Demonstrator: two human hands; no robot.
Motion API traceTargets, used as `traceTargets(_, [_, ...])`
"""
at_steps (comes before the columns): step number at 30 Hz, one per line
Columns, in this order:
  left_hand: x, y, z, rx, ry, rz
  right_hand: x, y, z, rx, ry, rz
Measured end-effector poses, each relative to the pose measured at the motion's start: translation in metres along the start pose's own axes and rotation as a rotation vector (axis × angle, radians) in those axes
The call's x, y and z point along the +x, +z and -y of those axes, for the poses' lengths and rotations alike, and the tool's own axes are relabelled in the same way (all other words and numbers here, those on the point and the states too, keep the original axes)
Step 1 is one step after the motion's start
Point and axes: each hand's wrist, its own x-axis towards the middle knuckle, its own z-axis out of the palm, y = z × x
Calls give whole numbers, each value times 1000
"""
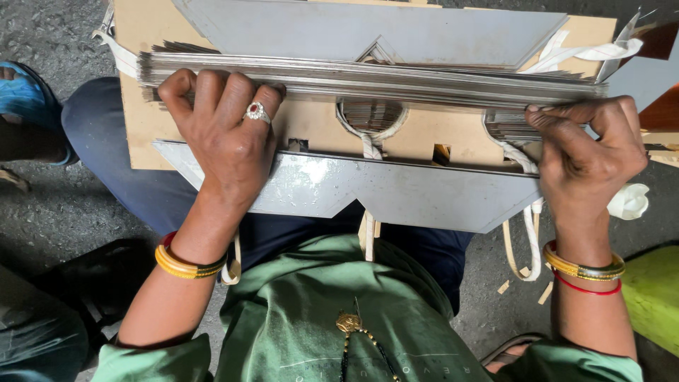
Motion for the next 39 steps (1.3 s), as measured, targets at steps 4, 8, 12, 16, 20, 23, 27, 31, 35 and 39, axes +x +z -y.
traceTargets(4, [-7, 6, -3, 127, 66, -29, 2, 0, -1, -75, -48, 3])
traceTargets(8, [-6, 4, -7, 214, 153, -24, 16, -7, 11, -150, -87, 10])
traceTargets(12, [-1, -15, -13, 213, 161, 81, 38, -34, 46, -317, -188, 60])
traceTargets(16, [-5, -39, -32, -100, 36, 161, 53, -35, 107, 137, -215, 209])
traceTargets(20, [-14, -47, -45, -480, -77, 378, 54, -21, 152, 280, -146, 484])
traceTargets(23, [-20, -44, -44, -505, -96, 453, 53, -14, 166, 176, -64, 590])
traceTargets(27, [-30, -41, -38, -543, -87, 435, 51, -12, 173, 153, -29, 554])
traceTargets(31, [-34, -40, -34, -552, -75, 410, 52, -10, 178, 173, -9, 537])
traceTargets(35, [-33, -45, -33, -583, -103, 374, 50, -13, 182, 169, -14, 501])
traceTargets(39, [-35, -56, -36, -519, -26, 247, 41, -23, 184, 32, -83, 331])
